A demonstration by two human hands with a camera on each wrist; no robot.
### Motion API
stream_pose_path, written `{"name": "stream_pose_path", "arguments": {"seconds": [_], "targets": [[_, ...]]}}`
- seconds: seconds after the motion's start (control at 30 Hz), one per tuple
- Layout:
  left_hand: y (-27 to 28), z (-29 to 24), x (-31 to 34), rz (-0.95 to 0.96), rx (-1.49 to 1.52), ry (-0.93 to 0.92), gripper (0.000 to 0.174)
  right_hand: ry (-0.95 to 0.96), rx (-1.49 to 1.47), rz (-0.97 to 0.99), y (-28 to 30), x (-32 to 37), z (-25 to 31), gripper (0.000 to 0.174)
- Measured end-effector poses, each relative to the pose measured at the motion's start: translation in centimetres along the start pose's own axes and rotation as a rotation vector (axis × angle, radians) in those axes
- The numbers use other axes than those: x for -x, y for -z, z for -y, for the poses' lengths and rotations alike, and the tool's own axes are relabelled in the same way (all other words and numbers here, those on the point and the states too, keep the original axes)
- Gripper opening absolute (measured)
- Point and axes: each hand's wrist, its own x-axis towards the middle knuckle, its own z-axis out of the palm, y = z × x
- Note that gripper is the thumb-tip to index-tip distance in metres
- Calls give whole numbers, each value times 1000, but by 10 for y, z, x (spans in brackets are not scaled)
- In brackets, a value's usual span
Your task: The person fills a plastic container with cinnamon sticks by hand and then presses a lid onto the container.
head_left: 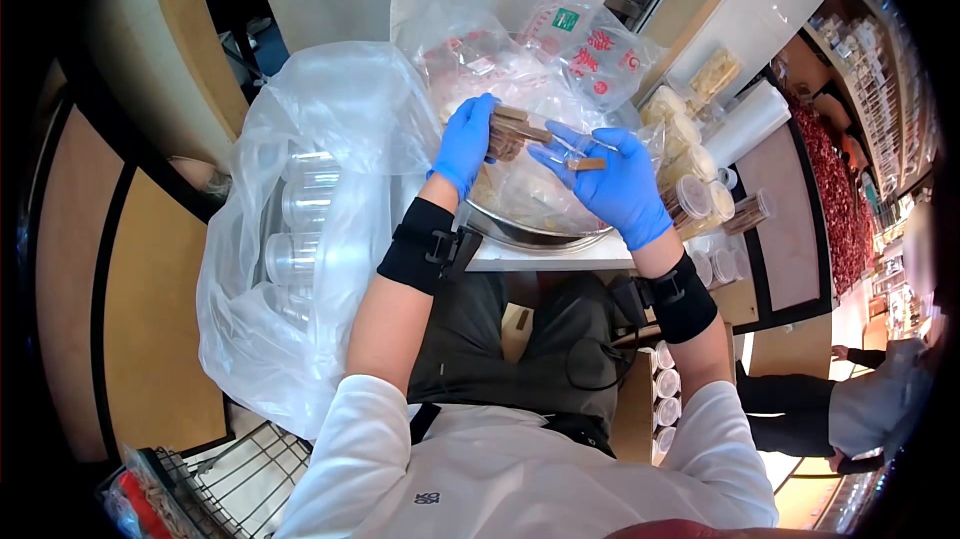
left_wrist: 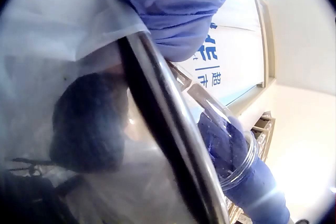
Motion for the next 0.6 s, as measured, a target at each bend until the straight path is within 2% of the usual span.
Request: {"name": "stream_pose_path", "arguments": {"seconds": [0.07, 0.17, 0.23, 0.27, 0.33, 0.37, 0.43, 0.6], "targets": [[0, 0, 0, 4, 1, -6, 44, 4, 32, -24, -1, 2, 0, 24], [1, -1, 1, 10, 5, -11, 44, -27, 109, 67, 2, 4, 2, 28], [1, -1, 1, 13, 7, -10, 44, -47, 55, 21, -6, 7, -1, 39], [0, -1, 2, -4, 6, -10, 44, -47, 55, 21, -5, 7, -2, 39], [0, -2, 2, -24, 7, -12, 44, 69, 52, -4, -1, 6, -4, 55], [1, -2, 2, 2, -4, 4, 44, 68, 53, -3, 0, 5, -4, 55], [0, -2, 2, 29, -16, 19, 44, -33, -32, 118, 1, 3, -2, 60], [-3, -5, 6, 20, 51, -11, 42, -35, -66, 100, -4, 0, 0, 63]]}}
